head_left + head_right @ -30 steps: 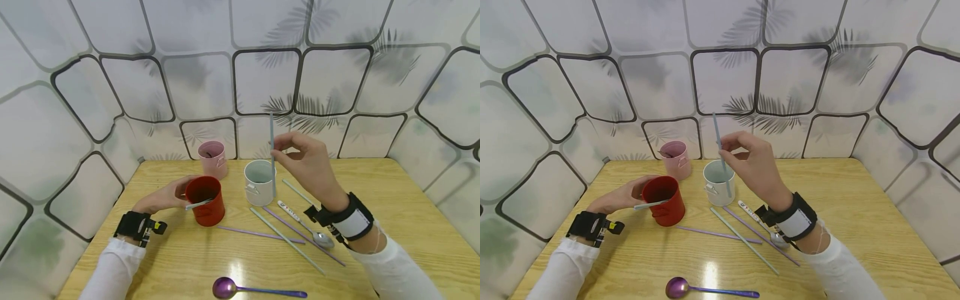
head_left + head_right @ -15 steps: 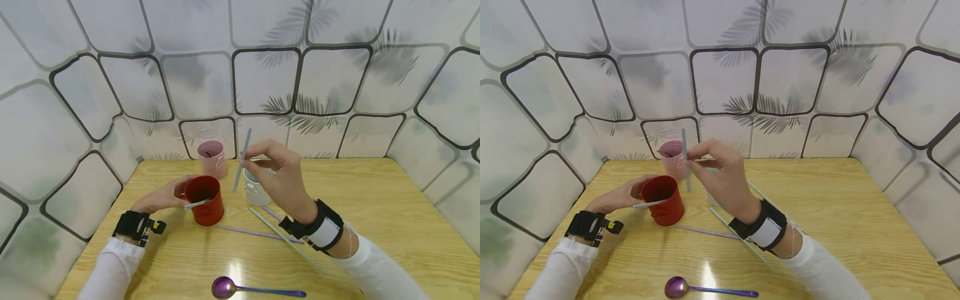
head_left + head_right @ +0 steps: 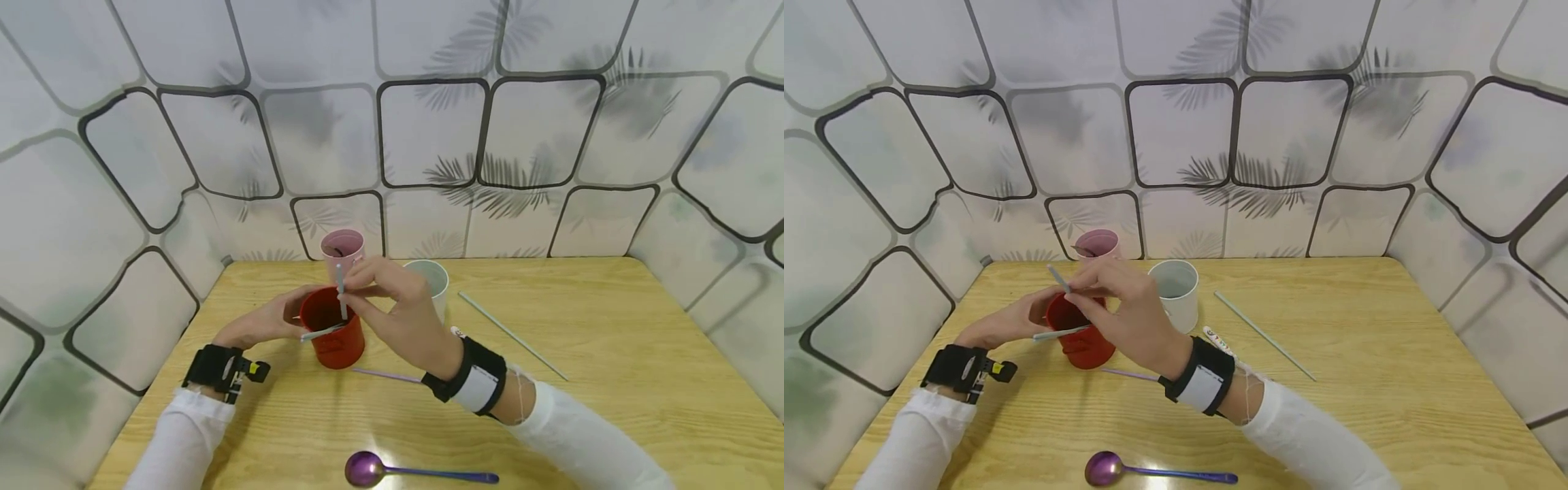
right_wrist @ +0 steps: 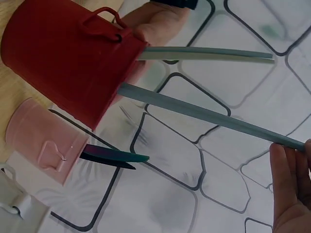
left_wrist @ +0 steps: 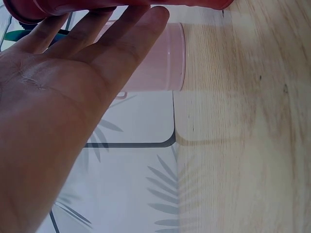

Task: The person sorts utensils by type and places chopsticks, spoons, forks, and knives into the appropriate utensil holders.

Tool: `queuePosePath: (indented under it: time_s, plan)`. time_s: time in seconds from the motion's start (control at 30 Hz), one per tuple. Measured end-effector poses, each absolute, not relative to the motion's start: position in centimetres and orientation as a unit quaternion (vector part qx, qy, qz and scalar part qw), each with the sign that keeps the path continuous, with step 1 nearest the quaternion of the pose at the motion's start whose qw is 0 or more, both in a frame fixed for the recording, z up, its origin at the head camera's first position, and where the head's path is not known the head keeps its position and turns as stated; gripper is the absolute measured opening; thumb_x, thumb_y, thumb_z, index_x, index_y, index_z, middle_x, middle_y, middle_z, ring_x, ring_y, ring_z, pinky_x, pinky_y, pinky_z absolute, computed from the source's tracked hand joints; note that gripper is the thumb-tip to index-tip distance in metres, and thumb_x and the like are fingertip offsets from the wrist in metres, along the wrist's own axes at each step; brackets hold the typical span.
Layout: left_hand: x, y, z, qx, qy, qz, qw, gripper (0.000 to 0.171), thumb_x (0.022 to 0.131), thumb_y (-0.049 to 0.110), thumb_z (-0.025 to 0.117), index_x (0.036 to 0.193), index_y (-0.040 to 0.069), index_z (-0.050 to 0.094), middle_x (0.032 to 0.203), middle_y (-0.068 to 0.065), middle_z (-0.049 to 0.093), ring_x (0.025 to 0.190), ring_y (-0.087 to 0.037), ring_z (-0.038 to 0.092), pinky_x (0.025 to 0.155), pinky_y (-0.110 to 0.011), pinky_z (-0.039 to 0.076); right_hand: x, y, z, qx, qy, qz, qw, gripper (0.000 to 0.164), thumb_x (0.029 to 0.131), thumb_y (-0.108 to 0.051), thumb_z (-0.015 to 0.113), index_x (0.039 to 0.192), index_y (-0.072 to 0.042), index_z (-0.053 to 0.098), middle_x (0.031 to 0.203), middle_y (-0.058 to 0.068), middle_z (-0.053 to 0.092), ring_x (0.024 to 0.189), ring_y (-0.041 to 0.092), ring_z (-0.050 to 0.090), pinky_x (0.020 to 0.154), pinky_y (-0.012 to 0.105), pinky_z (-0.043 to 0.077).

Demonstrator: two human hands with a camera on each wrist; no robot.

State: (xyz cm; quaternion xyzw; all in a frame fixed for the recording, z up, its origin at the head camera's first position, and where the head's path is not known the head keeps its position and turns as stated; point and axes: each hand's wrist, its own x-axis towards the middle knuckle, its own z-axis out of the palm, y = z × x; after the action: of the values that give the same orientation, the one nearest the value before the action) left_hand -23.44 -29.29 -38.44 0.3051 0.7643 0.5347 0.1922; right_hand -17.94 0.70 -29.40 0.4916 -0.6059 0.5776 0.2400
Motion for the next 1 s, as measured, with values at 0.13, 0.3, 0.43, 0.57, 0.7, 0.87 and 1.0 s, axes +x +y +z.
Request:
queuePosePath:
  time_s: [0.13, 0.3, 0.43, 0.57, 0.7, 0.87, 1.0]
  plan:
    - [-23.3, -29.3, -38.6, 0.292, 0.768, 0.535, 0.198, 0.081, 0.092, 0.008, 0.078, 0.159, 0.004, 0.032, 0.153, -0.017, 0.047, 0.136, -0.014, 0.05, 0.105, -0.031, 0.047, -18.4, -0.2, -30.8, 0.505, -0.619, 0.556, 0.23, 0.022, 0.085, 0.011, 0.078, 0.1, -0.003, 0.069, 0.099, 0.01, 0.069, 0.094, 0.019, 0.069, 0.08, 0.029, 0.061]
    - [-23.2, -29.5, -38.6, 0.282, 0.769, 0.536, 0.204, 0.083, 0.093, 0.009, 0.077, 0.16, 0.0, 0.027, 0.152, -0.019, 0.048, 0.134, -0.015, 0.051, 0.102, -0.032, 0.049, -19.0, -0.7, -31.8, 0.506, -0.657, 0.52, 0.205, 0.018, 0.089, 0.006, 0.077, 0.102, -0.005, 0.069, 0.099, 0.006, 0.069, 0.094, 0.012, 0.067, 0.082, 0.024, 0.059]
    - [-23.2, -29.4, -38.6, 0.282, 0.771, 0.532, 0.204, 0.078, 0.093, 0.009, 0.077, 0.158, 0.005, 0.034, 0.151, -0.017, 0.05, 0.134, -0.02, 0.051, 0.101, -0.034, 0.05, -19.5, -0.9, -32.5, 0.507, -0.682, 0.493, 0.187, 0.015, 0.091, 0.003, 0.075, 0.101, -0.005, 0.068, 0.099, 0.004, 0.069, 0.093, 0.008, 0.067, 0.083, 0.019, 0.056]
    - [-23.1, -29.3, -38.5, 0.274, 0.774, 0.532, 0.206, 0.077, 0.092, 0.009, 0.078, 0.157, 0.008, 0.036, 0.151, -0.017, 0.05, 0.133, -0.021, 0.053, 0.101, -0.034, 0.05, -19.9, -1.2, -33.2, 0.508, -0.7, 0.47, 0.177, 0.018, 0.089, 0.005, 0.077, 0.1, -0.005, 0.066, 0.098, 0.004, 0.068, 0.09, 0.009, 0.067, 0.082, 0.017, 0.055]
    - [-23.0, -29.2, -38.3, 0.274, 0.772, 0.535, 0.207, 0.08, 0.092, 0.008, 0.078, 0.159, 0.006, 0.034, 0.151, -0.018, 0.049, 0.132, -0.02, 0.053, 0.102, -0.034, 0.05, -19.9, -1.2, -33.9, 0.513, -0.713, 0.456, 0.147, 0.022, 0.088, 0.008, 0.077, 0.1, -0.005, 0.065, 0.099, 0.004, 0.067, 0.091, 0.01, 0.068, 0.081, 0.015, 0.055]
    - [-23.1, -29.2, -38.3, 0.283, 0.773, 0.532, 0.198, 0.08, 0.091, 0.007, 0.078, 0.158, 0.008, 0.035, 0.152, -0.016, 0.047, 0.134, -0.019, 0.051, 0.103, -0.032, 0.049, -19.9, -1.4, -34.5, 0.515, -0.729, 0.431, 0.129, 0.019, 0.091, 0.004, 0.075, 0.103, -0.007, 0.064, 0.102, 0.003, 0.067, 0.095, 0.011, 0.068, 0.085, 0.016, 0.054]
    - [-23.1, -29.2, -38.4, 0.283, 0.773, 0.533, 0.197, 0.081, 0.091, 0.008, 0.079, 0.158, 0.006, 0.034, 0.152, -0.016, 0.048, 0.133, -0.017, 0.051, 0.103, -0.032, 0.049, -19.9, -1.4, -34.7, 0.517, -0.742, 0.404, 0.133, 0.017, 0.093, 0.0, 0.074, 0.103, -0.008, 0.064, 0.103, 0.002, 0.068, 0.098, 0.012, 0.067, 0.089, 0.018, 0.053]
